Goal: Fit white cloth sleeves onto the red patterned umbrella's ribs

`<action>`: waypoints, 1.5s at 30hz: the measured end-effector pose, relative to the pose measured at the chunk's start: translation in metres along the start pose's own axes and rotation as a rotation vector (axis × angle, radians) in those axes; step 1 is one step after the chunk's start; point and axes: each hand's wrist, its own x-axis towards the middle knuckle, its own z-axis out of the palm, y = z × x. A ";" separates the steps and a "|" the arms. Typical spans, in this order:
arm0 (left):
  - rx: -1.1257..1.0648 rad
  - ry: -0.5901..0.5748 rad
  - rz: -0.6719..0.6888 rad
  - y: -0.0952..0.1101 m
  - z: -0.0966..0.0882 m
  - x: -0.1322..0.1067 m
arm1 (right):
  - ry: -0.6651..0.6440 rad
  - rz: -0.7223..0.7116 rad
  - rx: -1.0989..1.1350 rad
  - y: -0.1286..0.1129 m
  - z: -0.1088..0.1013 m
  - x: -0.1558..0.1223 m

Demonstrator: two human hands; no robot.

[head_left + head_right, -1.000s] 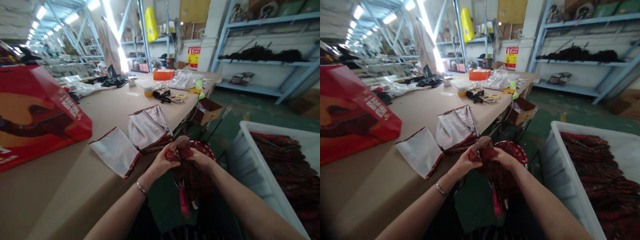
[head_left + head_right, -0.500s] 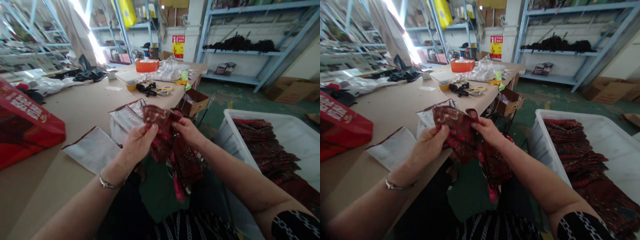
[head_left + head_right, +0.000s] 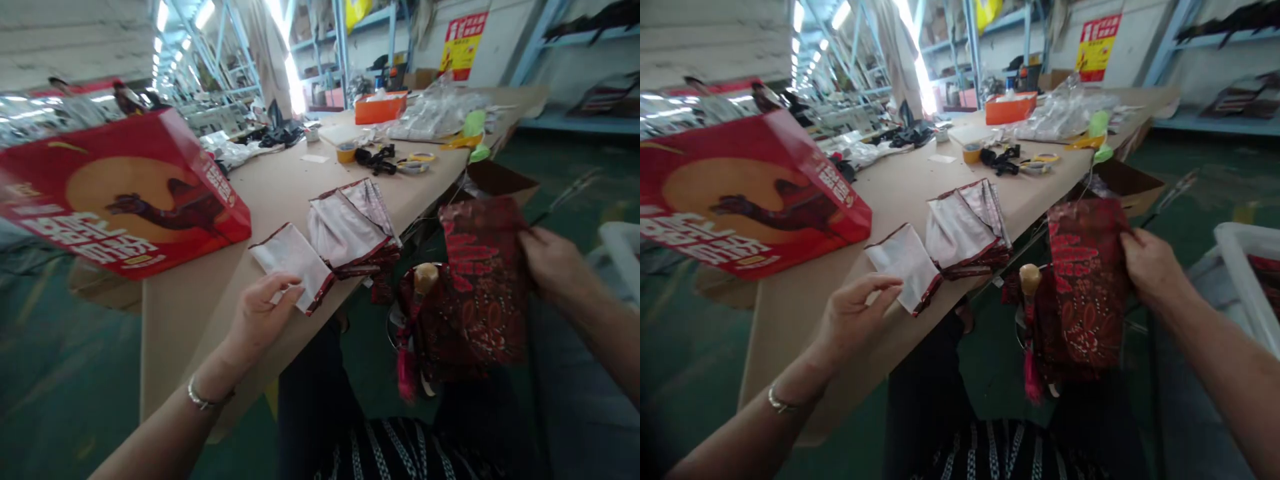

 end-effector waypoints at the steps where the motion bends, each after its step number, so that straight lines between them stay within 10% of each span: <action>1: 0.067 -0.008 0.017 -0.005 0.005 -0.007 | 0.023 0.073 -0.075 0.026 0.010 -0.008; 4: 0.278 -0.045 0.070 -0.007 0.024 -0.018 | 0.003 0.175 -0.189 0.075 0.038 -0.030; 8: 0.498 -0.167 0.067 -0.001 0.040 -0.021 | 0.040 0.201 -0.204 0.077 0.053 -0.048; 13: 0.467 -0.229 0.051 -0.012 0.039 -0.018 | 0.023 0.096 -0.022 -0.004 0.049 -0.088; 16: 0.364 -0.216 0.007 -0.020 0.034 -0.017 | -0.272 -0.179 0.074 -0.069 0.064 -0.116; 19: 0.184 -0.181 -0.090 -0.022 0.029 -0.016 | -0.613 -0.491 0.199 -0.124 0.102 -0.118; 29: 0.071 -0.040 -0.058 -0.027 0.005 -0.005 | -0.657 -0.964 -0.427 -0.226 0.233 -0.047; 38: 0.350 0.073 -0.168 -0.041 -0.013 0.000 | -0.531 -0.683 -0.613 -0.240 0.225 -0.004; 45: -0.458 0.474 -0.396 -0.034 -0.011 0.023 | -0.497 -0.649 -0.437 -0.222 0.214 -0.028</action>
